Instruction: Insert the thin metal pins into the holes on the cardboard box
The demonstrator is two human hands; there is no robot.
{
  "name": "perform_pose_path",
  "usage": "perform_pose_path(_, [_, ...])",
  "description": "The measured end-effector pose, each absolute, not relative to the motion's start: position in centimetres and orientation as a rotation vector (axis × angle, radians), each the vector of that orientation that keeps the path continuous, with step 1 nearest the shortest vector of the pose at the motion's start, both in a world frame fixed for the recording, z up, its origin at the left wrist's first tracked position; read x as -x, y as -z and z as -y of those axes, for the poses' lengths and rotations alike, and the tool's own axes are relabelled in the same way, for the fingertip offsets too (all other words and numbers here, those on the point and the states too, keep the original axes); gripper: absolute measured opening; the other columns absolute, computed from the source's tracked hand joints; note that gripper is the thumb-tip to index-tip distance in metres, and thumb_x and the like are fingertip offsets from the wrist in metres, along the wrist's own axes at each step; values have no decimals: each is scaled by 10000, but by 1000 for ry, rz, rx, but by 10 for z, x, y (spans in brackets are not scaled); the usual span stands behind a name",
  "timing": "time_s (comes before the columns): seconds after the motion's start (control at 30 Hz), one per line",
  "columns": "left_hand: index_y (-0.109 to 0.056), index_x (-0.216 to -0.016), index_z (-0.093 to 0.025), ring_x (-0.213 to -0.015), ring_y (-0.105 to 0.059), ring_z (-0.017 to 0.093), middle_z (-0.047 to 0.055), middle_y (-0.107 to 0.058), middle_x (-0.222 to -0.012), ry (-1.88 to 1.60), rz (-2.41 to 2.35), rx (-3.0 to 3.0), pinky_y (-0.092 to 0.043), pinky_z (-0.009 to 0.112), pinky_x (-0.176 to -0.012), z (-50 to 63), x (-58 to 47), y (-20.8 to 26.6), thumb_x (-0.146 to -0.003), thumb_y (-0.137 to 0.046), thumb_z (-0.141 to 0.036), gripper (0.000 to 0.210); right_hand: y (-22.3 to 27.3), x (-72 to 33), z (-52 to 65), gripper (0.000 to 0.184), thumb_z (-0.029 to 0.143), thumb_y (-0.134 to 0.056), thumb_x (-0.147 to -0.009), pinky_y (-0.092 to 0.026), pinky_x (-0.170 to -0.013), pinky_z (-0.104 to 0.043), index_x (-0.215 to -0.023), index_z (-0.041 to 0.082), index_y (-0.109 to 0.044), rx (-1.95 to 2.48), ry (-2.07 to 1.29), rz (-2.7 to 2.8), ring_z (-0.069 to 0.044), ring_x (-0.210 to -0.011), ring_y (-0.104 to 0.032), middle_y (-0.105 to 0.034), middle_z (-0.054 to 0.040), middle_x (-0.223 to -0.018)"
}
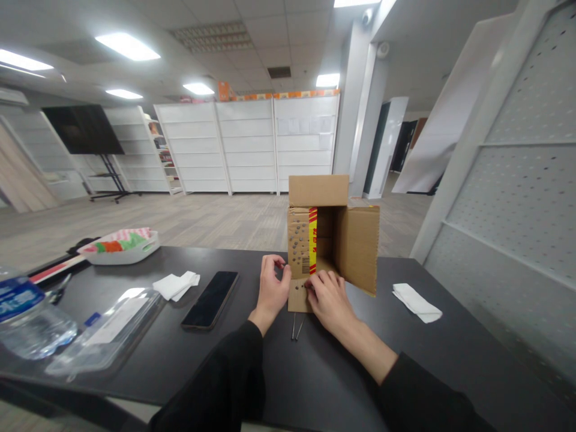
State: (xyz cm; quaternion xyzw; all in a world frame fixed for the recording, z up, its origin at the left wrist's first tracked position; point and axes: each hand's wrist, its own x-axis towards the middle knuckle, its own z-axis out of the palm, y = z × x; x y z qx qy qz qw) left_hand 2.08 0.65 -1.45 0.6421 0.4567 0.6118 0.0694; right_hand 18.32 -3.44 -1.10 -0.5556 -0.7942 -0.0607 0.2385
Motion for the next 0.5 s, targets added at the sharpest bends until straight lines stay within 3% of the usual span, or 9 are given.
perform_pose_path(0.5, [-513,-878,-206,-806,-538,150,12,-539,-865,-1868,-1367,-1938,-435,279,-707,-7,-21,14,-835,-570,-126,107,13,-183,33,101,133,-509,-922,-337,-805,-381,-893,215,-563,1468,207,2141,-259,-934,-528,-644,-69,-964])
